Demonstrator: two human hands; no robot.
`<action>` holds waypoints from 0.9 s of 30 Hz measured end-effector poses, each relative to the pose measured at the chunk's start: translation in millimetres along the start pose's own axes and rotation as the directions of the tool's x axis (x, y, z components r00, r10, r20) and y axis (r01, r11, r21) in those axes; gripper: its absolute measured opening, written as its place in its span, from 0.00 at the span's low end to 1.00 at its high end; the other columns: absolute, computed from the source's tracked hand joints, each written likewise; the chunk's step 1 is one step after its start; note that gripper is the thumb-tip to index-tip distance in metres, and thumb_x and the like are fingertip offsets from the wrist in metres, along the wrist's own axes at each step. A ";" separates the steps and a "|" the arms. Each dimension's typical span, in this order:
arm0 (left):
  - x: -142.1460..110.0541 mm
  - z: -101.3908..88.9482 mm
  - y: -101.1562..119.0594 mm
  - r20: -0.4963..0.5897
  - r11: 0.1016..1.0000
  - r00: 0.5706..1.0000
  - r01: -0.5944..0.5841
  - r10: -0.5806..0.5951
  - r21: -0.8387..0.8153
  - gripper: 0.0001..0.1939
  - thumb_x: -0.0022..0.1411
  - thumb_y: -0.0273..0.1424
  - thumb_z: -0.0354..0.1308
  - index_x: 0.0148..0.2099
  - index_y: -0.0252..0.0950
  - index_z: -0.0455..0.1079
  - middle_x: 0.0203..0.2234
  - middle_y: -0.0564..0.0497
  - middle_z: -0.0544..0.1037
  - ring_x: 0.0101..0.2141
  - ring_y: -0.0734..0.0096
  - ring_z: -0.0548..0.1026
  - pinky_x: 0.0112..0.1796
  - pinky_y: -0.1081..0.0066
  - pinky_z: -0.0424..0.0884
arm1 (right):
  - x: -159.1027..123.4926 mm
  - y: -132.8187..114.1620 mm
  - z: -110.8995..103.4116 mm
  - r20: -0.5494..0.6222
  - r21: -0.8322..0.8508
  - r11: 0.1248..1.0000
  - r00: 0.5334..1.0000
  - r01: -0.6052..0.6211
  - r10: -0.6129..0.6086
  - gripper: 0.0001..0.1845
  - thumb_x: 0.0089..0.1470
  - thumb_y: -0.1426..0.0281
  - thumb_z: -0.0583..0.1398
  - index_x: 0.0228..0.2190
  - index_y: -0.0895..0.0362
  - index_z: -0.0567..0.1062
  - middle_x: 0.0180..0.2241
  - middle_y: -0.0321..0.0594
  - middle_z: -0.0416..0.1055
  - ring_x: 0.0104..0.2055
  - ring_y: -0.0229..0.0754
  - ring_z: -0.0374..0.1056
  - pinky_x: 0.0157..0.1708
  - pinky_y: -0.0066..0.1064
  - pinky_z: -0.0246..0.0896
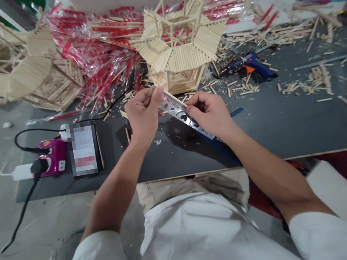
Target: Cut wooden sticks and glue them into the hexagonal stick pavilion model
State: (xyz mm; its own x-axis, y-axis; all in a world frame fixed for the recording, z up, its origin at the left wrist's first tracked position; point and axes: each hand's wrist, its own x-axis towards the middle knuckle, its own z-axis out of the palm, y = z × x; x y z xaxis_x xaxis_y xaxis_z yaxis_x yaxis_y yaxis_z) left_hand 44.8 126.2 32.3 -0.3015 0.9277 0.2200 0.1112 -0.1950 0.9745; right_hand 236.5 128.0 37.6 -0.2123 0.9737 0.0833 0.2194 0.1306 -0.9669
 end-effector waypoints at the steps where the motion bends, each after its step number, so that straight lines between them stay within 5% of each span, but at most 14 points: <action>1: -0.1 0.3 0.3 0.001 1.000 1.000 0.004 -0.004 -0.003 0.20 0.66 0.52 0.67 0.40 0.40 0.79 0.29 0.52 0.82 0.30 0.68 0.84 0.22 0.76 0.74 | 0.2 0.1 0.0 0.002 0.003 1.000 1.000 0.002 -0.002 0.02 0.52 0.69 0.66 0.29 0.53 0.77 0.23 0.35 0.70 0.25 0.37 0.61 0.26 0.32 0.53; 27: 1.5 0.3 -0.6 -0.019 0.995 0.998 -0.054 0.053 -0.080 0.17 0.64 0.48 0.70 0.39 0.38 0.80 0.27 0.53 0.81 0.25 0.72 0.82 0.20 0.78 0.73 | 2.9 5.8 1.4 -0.025 0.008 0.999 0.998 0.054 -0.054 0.03 0.51 0.68 0.64 0.30 0.55 0.77 0.25 0.35 0.72 0.25 0.37 0.62 0.27 0.32 0.55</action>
State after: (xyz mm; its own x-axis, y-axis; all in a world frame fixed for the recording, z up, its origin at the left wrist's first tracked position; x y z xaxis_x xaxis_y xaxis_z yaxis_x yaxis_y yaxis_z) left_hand 44.5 127.8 32.0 -0.3130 0.9100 0.2718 0.0509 -0.2697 0.9616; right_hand 235.9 131.3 31.9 -0.1999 0.9696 0.1410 0.2000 0.1812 -0.9629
